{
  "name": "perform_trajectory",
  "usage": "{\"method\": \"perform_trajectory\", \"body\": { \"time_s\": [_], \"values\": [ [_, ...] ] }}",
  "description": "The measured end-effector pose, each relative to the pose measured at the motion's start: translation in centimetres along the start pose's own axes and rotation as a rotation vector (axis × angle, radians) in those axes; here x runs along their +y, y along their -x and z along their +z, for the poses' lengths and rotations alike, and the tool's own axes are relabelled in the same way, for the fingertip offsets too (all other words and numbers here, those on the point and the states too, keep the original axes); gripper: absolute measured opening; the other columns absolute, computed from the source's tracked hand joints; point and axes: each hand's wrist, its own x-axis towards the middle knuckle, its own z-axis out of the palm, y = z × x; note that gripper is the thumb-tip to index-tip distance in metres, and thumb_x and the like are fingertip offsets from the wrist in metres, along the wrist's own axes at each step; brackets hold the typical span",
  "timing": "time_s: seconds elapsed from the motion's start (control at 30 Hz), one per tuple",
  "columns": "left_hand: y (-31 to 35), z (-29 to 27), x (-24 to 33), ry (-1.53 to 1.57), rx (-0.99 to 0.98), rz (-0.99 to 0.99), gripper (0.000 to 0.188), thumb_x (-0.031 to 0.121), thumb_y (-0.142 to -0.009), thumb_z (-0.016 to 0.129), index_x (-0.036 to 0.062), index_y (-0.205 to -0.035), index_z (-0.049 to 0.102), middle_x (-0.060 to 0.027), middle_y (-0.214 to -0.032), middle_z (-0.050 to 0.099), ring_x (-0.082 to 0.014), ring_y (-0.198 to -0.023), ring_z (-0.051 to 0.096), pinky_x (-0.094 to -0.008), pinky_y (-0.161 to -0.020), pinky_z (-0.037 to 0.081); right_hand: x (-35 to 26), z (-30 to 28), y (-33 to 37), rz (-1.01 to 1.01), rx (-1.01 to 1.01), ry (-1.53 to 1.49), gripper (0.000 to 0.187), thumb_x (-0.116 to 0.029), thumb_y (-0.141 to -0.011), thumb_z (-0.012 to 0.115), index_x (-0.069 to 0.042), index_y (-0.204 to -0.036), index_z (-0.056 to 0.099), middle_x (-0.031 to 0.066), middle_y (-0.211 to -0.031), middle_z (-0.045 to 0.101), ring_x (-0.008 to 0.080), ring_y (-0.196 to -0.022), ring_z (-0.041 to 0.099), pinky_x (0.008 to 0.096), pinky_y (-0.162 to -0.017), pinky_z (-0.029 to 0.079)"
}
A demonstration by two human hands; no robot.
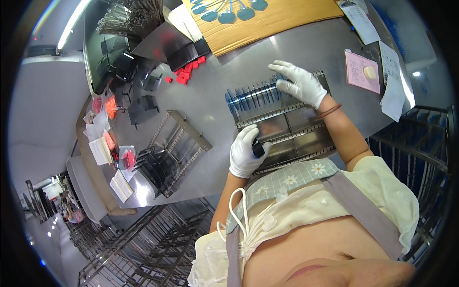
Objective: The person assembles blue plastic decorative pieces onto metal racks at a stainless steel workbench. They repeatedly pick up bundles of blue pieces, separate them, and place them into slots on the racks, then move the loaded racks aside and bring new ones into view.
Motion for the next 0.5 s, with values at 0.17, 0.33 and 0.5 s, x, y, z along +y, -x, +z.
{"method": "perform_trajectory", "body": {
  "time_s": [0.17,0.33,0.5],
  "values": [
    [-5.3,0.5,2.1,0.041,0.071,0.145,0.063,0.014,-0.071,0.090,0.0094,-0.124,0.056,-0.0173,-0.123,0.066,-0.0378,-0.111,0.068,-0.0448,-0.088,0.059,-3.2,-2.4,1.0,-0.007,0.193,0.259,0.062,-0.054,-0.098,0.066,-0.005,-0.135,0.065,0.0220,-0.139,0.063,0.0398,-0.126,0.062,0.0470,-0.107,0.048],
    [-10.1,2.4,3.9,-0.036,0.219,0.401,0.050,0.018,-0.072,0.084,0.0121,-0.115,0.059,-0.0130,-0.125,0.063,-0.0414,-0.114,0.064,-0.0530,-0.095,0.053,-9.8,-3.7,4.4,0.033,-0.356,-0.454,0.060,-0.032,-0.079,0.086,-0.006,-0.127,0.062,0.0202,-0.111,0.071,0.0376,-0.105,0.070,0.0430,-0.091,0.056],
    [-12.2,3.4,5.0,-0.060,0.109,0.437,0.043,0.022,-0.069,0.080,0.0129,-0.107,0.062,-0.0170,-0.129,0.060,-0.0440,-0.115,0.062,-0.0550,-0.094,0.051,-10.4,-4.5,5.0,0.061,-0.252,-0.453,0.068,-0.026,-0.075,0.087,-0.007,-0.133,0.056,0.0176,-0.110,0.070,0.0334,-0.099,0.070,0.0402,-0.088,0.057]
  ]
}}
